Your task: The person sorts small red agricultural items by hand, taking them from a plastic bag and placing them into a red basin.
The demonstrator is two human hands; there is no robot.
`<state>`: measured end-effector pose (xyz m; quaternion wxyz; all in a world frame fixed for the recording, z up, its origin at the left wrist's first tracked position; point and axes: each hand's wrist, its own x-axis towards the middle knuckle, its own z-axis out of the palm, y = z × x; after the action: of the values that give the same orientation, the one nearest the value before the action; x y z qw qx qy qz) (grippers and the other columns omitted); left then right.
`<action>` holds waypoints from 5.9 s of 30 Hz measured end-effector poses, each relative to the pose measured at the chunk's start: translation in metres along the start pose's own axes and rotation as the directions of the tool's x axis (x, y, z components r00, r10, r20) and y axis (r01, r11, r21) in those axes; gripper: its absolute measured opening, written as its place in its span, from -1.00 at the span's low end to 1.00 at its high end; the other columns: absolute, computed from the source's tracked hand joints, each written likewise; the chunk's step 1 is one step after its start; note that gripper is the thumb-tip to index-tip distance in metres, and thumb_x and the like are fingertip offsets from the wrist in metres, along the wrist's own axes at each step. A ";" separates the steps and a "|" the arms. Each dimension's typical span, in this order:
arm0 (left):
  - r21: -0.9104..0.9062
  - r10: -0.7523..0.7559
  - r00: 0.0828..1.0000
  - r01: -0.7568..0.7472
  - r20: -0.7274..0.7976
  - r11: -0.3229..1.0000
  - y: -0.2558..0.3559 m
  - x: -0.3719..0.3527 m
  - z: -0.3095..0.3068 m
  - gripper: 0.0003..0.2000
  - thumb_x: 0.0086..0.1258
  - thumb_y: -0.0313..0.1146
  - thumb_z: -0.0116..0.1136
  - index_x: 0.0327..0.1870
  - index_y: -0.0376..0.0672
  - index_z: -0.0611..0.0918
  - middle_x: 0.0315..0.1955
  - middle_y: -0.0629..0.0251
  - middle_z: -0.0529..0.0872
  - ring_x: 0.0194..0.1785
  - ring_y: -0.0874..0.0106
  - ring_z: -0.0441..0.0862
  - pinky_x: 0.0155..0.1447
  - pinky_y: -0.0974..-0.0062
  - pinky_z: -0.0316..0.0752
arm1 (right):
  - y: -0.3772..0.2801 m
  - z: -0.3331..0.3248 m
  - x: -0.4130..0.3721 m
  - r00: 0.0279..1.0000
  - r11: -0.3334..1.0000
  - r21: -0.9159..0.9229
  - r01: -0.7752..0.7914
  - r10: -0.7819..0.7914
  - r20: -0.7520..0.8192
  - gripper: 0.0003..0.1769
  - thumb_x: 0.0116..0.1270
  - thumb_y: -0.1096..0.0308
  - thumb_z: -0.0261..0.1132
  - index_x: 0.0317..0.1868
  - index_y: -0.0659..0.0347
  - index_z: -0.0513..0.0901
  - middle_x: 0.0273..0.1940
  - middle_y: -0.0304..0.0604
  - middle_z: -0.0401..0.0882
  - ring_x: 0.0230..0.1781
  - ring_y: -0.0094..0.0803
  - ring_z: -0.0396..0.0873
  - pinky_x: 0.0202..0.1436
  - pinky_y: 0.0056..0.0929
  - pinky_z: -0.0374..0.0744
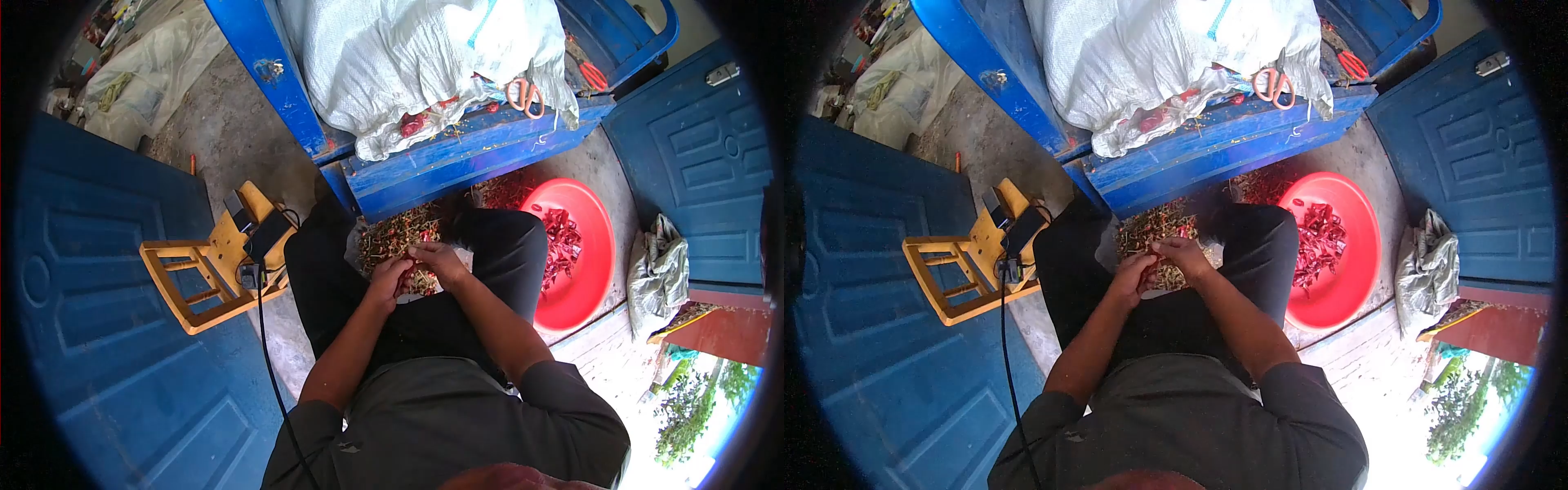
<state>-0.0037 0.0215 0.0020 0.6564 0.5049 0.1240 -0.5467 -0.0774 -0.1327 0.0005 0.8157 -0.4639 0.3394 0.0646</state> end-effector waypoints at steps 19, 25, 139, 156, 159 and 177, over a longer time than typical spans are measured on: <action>-0.002 -0.026 0.998 0.026 0.056 1.000 -0.007 0.026 0.027 -0.89 0.48 -0.29 0.08 -0.29 -0.03 0.47 -0.61 0.59 0.35 -0.64 0.66 0.26 -0.59 0.60 0.10 | 0.033 -0.033 0.024 0.953 0.944 0.329 -0.025 0.122 -0.277 -0.81 0.46 0.22 0.29 -0.18 0.18 0.67 -0.27 -0.24 0.67 -0.26 -0.39 0.63 -0.14 -0.36 0.63; 0.025 0.015 1.000 -0.015 0.021 1.000 -0.009 0.034 0.031 -0.86 0.44 -0.30 0.11 -0.33 -0.01 0.43 -0.61 0.58 0.31 -0.65 0.64 0.21 -0.59 0.57 0.04 | 0.030 -0.036 0.026 0.945 0.836 0.541 -0.092 0.244 -0.217 -0.82 0.48 0.25 0.28 -0.13 0.18 0.61 -0.24 -0.20 0.64 -0.21 -0.33 0.63 -0.04 -0.32 0.64; -0.017 0.150 0.985 -0.149 0.080 0.989 0.013 0.000 0.010 -0.79 0.48 -0.16 0.17 -0.09 -0.09 0.66 -0.45 0.51 0.58 -0.46 0.63 0.49 -0.40 0.62 0.38 | 0.020 0.026 -0.009 0.889 0.908 0.134 0.397 -0.345 -0.300 -0.90 0.42 0.39 0.37 -0.18 0.25 0.69 -0.25 -0.30 0.67 -0.25 -0.54 0.58 -0.08 -0.47 0.54; -0.050 0.095 0.988 -0.089 0.124 0.995 0.007 0.013 0.018 -0.81 0.52 -0.22 0.04 -0.24 -0.12 0.59 -0.57 0.52 0.50 -0.67 0.70 0.27 -0.62 0.65 0.09 | -0.004 -0.008 0.012 0.979 0.956 0.293 0.009 0.051 -0.198 -0.75 0.52 0.18 0.24 -0.28 0.15 0.61 -0.37 -0.27 0.62 -0.38 -0.47 0.55 -0.19 -0.46 0.52; -0.174 0.101 0.969 -0.062 0.225 0.983 0.003 0.014 0.010 -0.83 0.54 -0.27 -0.02 -0.16 -0.13 0.58 -0.56 0.52 0.45 -0.63 0.65 0.26 -0.54 0.59 0.15 | 0.022 -0.068 0.040 0.986 0.842 0.540 0.013 0.080 -0.148 -0.74 0.45 0.19 0.30 -0.03 0.18 0.68 -0.15 -0.26 0.67 -0.14 -0.46 0.57 -0.04 -0.39 0.55; -0.053 0.046 0.995 -0.041 0.090 0.998 0.009 -0.002 0.015 -0.81 0.55 -0.21 0.00 -0.24 -0.10 0.55 -0.53 0.46 0.50 -0.57 0.63 0.33 -0.51 0.60 0.18 | -0.029 0.004 -0.031 0.888 0.750 -0.511 0.420 -0.455 0.062 -0.70 0.25 0.50 0.47 0.00 0.30 0.74 -0.06 -0.15 0.68 -0.06 -0.43 0.67 0.02 -0.43 0.63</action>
<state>-0.0027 0.0096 0.0154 0.6858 0.4650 0.0968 -0.5514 -0.0874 -0.1393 0.0413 0.6434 -0.7315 0.2188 -0.0559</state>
